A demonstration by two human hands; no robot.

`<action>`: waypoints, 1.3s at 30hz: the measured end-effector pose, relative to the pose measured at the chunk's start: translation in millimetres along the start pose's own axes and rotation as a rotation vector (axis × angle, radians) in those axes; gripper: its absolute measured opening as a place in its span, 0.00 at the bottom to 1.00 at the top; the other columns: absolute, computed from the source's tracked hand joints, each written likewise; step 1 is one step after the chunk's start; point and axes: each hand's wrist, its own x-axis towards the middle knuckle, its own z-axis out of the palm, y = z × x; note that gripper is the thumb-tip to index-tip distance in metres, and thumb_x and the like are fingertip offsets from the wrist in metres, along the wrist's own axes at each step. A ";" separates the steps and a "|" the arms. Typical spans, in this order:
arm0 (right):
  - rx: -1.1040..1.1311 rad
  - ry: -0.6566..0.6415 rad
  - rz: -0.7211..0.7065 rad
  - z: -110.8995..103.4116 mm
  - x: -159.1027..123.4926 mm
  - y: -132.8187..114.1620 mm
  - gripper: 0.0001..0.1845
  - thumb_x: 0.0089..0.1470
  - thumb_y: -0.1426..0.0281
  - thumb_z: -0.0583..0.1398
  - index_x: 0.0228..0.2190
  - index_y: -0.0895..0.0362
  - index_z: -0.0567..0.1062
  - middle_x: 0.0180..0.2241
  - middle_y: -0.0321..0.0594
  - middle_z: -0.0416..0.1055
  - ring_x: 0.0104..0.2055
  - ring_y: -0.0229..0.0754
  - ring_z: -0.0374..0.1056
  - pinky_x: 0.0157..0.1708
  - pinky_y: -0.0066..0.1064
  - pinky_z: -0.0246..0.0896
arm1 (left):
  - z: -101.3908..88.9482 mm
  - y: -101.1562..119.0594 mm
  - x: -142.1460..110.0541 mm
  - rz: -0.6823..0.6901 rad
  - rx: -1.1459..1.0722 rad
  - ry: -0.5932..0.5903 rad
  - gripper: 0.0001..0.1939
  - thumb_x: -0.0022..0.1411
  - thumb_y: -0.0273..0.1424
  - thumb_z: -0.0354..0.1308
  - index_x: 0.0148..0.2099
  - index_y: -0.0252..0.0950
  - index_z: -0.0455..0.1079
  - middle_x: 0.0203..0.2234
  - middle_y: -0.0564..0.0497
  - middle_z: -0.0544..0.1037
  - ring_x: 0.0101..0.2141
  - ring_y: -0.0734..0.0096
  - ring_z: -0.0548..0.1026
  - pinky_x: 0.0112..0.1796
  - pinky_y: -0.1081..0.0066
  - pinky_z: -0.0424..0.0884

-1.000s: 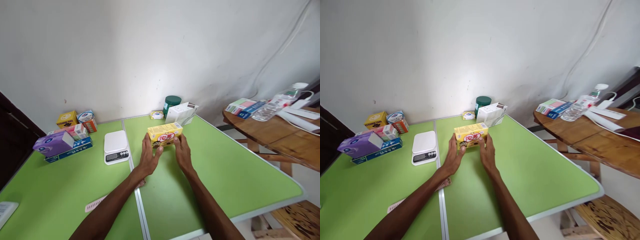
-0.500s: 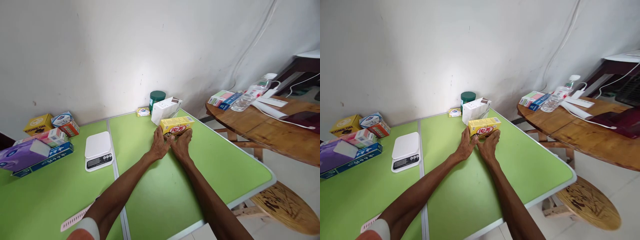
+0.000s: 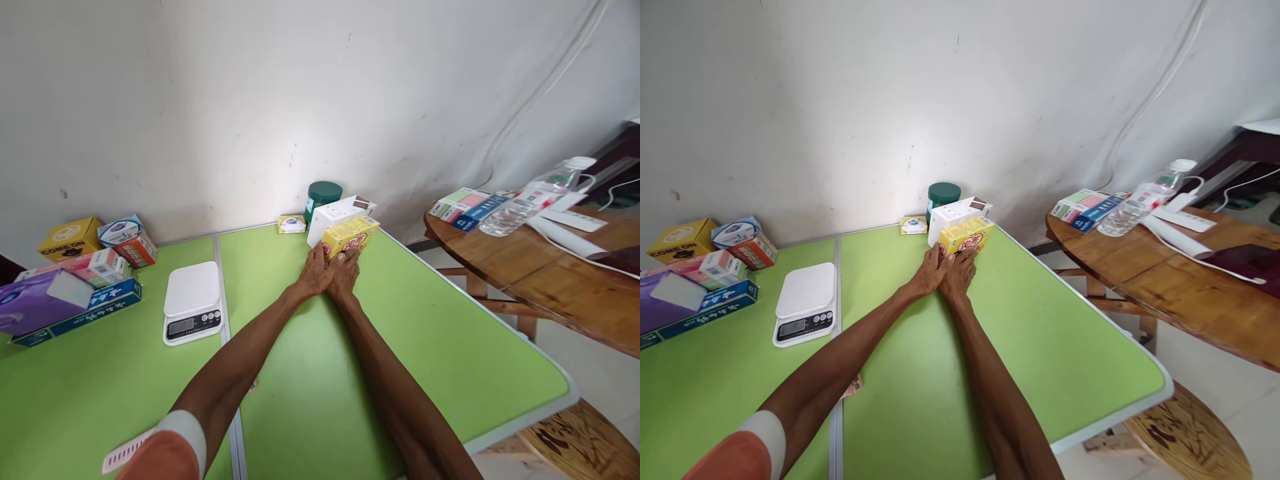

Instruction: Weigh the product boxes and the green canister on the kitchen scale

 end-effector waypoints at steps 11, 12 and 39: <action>0.089 0.125 0.124 14.2 20.3 -13.1 0.59 0.59 0.50 0.55 0.74 0.81 0.47 0.76 0.87 0.44 0.76 0.80 0.54 0.73 0.73 0.47 | -5.1 -4.1 -29.8 -0.009 -0.004 0.005 0.55 0.71 0.63 0.51 0.82 0.27 0.48 0.79 0.26 0.54 0.80 0.46 0.52 0.78 0.50 0.47; 0.098 0.121 0.116 13.0 19.3 -11.8 0.60 0.58 0.49 0.55 0.74 0.80 0.47 0.76 0.86 0.44 0.76 0.80 0.53 0.73 0.74 0.47 | -6.5 -4.3 -39.0 -0.006 -0.010 -0.002 0.55 0.70 0.64 0.51 0.82 0.27 0.48 0.79 0.27 0.55 0.80 0.46 0.52 0.78 0.50 0.47; 0.862 -0.781 -0.744 50.7 -282.6 -302.1 0.36 0.72 0.49 0.58 0.72 0.50 0.64 0.70 0.56 0.69 0.73 0.60 0.65 0.69 0.61 0.65 | -370.8 -72.0 -325.3 -0.141 0.388 1.645 0.34 0.78 0.50 0.51 0.75 0.35 0.59 0.76 0.32 0.62 0.77 0.50 0.57 0.76 0.49 0.50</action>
